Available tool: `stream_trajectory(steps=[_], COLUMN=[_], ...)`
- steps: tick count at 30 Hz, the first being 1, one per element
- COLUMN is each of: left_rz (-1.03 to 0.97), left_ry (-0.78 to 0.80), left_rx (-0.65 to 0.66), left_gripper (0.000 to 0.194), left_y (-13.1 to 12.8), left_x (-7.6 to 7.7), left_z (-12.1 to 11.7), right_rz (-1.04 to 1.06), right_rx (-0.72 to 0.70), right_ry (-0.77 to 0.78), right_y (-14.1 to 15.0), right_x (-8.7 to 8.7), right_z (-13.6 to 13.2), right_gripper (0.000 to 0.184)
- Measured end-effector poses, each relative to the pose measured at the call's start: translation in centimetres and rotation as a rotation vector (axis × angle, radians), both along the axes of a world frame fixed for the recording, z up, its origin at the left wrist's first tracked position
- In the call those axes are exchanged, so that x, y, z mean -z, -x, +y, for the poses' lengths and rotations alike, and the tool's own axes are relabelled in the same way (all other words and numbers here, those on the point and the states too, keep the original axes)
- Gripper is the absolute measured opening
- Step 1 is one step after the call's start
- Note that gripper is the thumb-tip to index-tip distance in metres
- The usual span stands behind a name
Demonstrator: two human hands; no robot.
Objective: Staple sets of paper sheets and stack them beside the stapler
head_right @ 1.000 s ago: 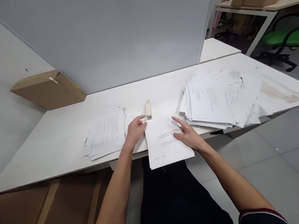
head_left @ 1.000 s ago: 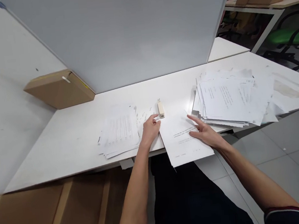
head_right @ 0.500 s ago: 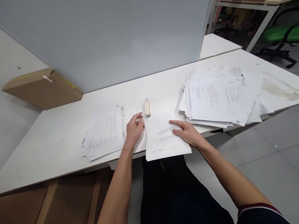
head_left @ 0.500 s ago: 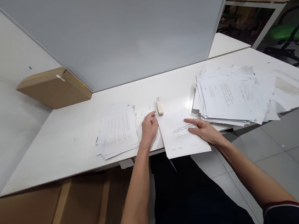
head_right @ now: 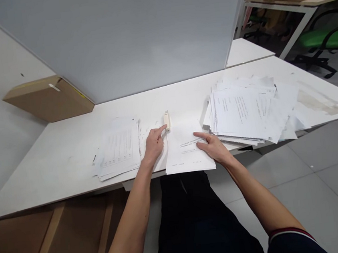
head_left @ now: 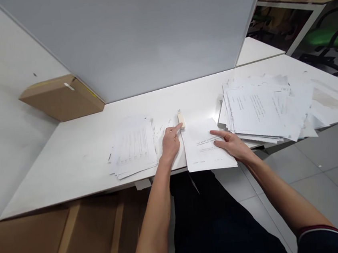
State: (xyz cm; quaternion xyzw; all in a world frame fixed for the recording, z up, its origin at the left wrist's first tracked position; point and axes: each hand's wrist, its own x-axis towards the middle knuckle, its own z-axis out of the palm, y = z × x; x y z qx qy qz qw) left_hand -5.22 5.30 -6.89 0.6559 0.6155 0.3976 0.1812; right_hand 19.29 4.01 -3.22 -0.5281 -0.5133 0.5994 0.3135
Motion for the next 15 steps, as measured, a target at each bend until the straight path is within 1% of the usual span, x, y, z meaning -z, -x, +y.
stream_trajectory(steps=[4, 12, 15], left_rz=[0.018, 0.066, 0.1], left_ry=[-0.028, -0.021, -0.008], left_rx=[-0.007, -0.01, -0.015], left_gripper=[0.056, 0.06, 0.06], left_y=[-0.03, -0.03, -0.14], left_x=[0.13, 0.07, -0.09], left_z=[0.05, 0.03, -0.03], right_rz=[-0.011, -0.009, -0.011], right_rx=[0.008, -0.016, -0.008], right_ry=[0.012, 0.006, 0.01], right_y=[0.01, -0.28, -0.23], right_x=[-0.13, 0.49, 0.37], right_z=[-0.11, -0.05, -0.12], right_gripper=[0.047, 0.049, 0.049])
